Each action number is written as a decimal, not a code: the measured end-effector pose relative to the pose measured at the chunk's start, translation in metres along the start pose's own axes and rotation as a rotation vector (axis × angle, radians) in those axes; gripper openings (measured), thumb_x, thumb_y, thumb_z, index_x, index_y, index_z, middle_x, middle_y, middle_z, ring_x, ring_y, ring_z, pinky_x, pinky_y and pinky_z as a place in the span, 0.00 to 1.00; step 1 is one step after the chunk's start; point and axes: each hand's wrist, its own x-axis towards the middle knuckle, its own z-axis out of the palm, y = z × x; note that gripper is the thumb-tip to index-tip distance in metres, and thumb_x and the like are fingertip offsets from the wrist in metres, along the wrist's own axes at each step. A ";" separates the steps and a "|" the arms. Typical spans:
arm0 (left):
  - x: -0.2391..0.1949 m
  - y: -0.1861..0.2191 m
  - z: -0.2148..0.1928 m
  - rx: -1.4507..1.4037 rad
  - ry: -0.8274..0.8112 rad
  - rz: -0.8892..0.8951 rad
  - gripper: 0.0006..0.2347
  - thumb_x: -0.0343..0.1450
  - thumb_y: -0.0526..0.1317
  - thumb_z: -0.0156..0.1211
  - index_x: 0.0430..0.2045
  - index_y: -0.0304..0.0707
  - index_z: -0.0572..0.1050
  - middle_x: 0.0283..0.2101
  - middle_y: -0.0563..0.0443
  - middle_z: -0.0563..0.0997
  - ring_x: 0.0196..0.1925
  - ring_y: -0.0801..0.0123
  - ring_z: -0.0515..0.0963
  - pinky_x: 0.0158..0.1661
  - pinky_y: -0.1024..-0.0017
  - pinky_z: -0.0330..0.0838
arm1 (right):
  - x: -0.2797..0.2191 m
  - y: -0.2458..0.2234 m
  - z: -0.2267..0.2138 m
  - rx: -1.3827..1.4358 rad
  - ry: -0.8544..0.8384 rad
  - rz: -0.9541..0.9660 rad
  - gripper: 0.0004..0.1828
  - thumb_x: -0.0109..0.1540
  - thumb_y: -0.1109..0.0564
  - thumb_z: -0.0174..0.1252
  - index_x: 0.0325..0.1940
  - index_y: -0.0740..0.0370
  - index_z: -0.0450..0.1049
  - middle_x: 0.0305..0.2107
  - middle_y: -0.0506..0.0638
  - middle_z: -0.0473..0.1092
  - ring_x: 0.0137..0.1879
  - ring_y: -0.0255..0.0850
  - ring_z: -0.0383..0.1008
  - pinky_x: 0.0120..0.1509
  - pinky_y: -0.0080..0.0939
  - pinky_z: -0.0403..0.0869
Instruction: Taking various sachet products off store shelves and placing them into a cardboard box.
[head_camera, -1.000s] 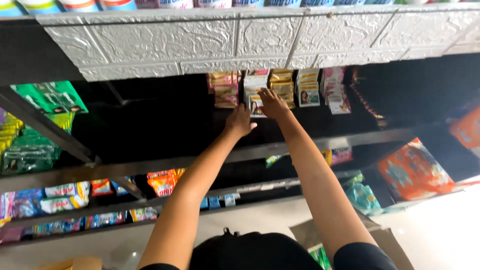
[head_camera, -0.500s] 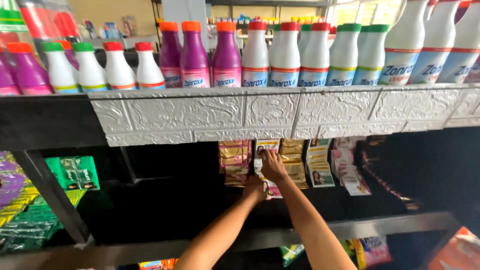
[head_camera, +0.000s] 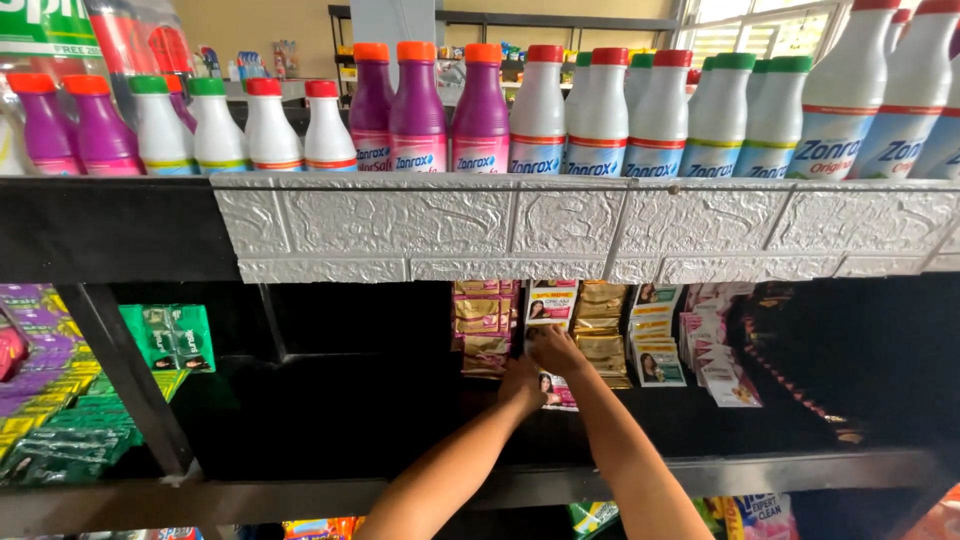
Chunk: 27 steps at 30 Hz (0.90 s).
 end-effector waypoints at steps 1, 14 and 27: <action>0.001 -0.003 0.004 0.000 -0.004 -0.003 0.48 0.54 0.55 0.83 0.61 0.28 0.57 0.61 0.26 0.66 0.62 0.40 0.70 0.60 0.55 0.70 | -0.001 0.008 0.016 0.003 -0.004 0.001 0.21 0.55 0.50 0.58 0.51 0.58 0.76 0.44 0.60 0.73 0.54 0.60 0.69 0.54 0.61 0.71; 0.006 -0.017 0.040 -0.380 0.243 0.125 0.43 0.53 0.41 0.79 0.59 0.33 0.55 0.53 0.32 0.74 0.58 0.40 0.75 0.56 0.56 0.73 | -0.026 -0.046 -0.086 0.096 -0.420 0.371 0.22 0.71 0.39 0.42 0.42 0.52 0.76 0.38 0.58 0.78 0.44 0.57 0.78 0.47 0.60 0.75; -0.070 -0.016 0.012 -0.351 -0.228 -0.069 0.44 0.43 0.37 0.82 0.57 0.38 0.65 0.47 0.38 0.82 0.47 0.47 0.84 0.44 0.56 0.80 | -0.129 -0.065 -0.080 0.036 -0.260 -0.012 0.30 0.68 0.53 0.48 0.76 0.47 0.57 0.61 0.67 0.64 0.35 0.61 0.78 0.32 0.59 0.77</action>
